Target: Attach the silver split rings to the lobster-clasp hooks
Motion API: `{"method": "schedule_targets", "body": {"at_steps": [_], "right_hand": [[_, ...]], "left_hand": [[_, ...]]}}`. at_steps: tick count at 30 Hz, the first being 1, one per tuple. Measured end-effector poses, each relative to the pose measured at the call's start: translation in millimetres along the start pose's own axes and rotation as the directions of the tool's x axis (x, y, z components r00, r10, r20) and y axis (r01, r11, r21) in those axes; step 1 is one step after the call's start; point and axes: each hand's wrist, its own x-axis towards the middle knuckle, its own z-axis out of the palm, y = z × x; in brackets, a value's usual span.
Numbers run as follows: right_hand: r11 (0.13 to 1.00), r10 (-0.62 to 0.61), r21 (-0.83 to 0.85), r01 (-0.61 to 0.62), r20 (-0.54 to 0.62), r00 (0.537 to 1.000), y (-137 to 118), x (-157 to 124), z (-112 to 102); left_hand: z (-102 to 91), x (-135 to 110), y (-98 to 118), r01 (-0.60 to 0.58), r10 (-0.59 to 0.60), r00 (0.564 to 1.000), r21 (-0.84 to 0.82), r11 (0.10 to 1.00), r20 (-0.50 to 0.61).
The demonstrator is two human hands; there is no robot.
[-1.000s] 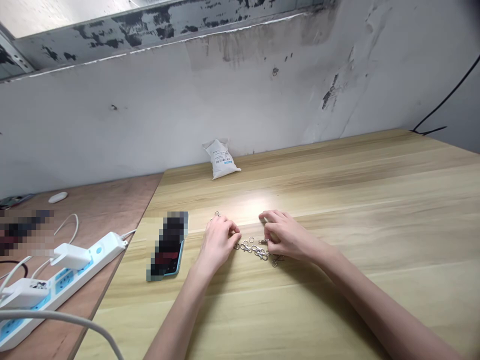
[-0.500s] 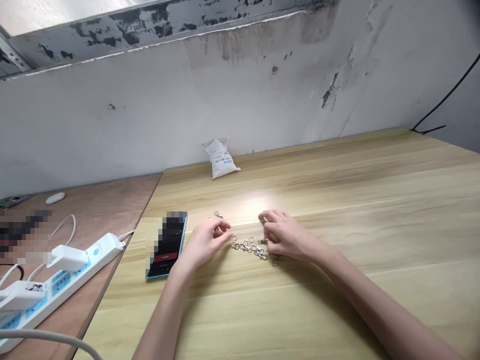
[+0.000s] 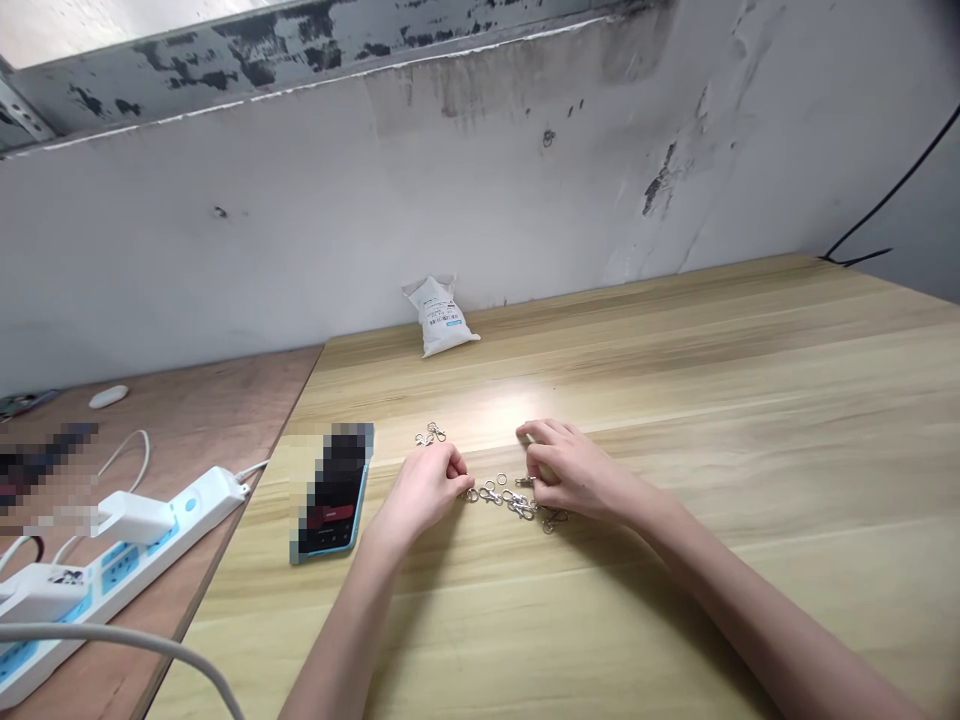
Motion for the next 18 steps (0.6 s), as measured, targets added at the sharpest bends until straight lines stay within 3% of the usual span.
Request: {"method": "schedule_targets", "body": {"at_steps": [11, 18], "right_hand": [[1.0, 0.008, 0.0, -0.008, 0.005, 1.0, 0, -1, 0], [1.0, -0.004, -0.004, 0.004, -0.008, 1.0, 1, -1, 1]], "left_hand": [[-4.3, -3, 3, 0.066, -0.064, 0.997, -0.047, 0.997, 0.042], [-12.4, -7, -12, -0.019, 0.03, 0.997, -0.151, 0.988, 0.072]]}}
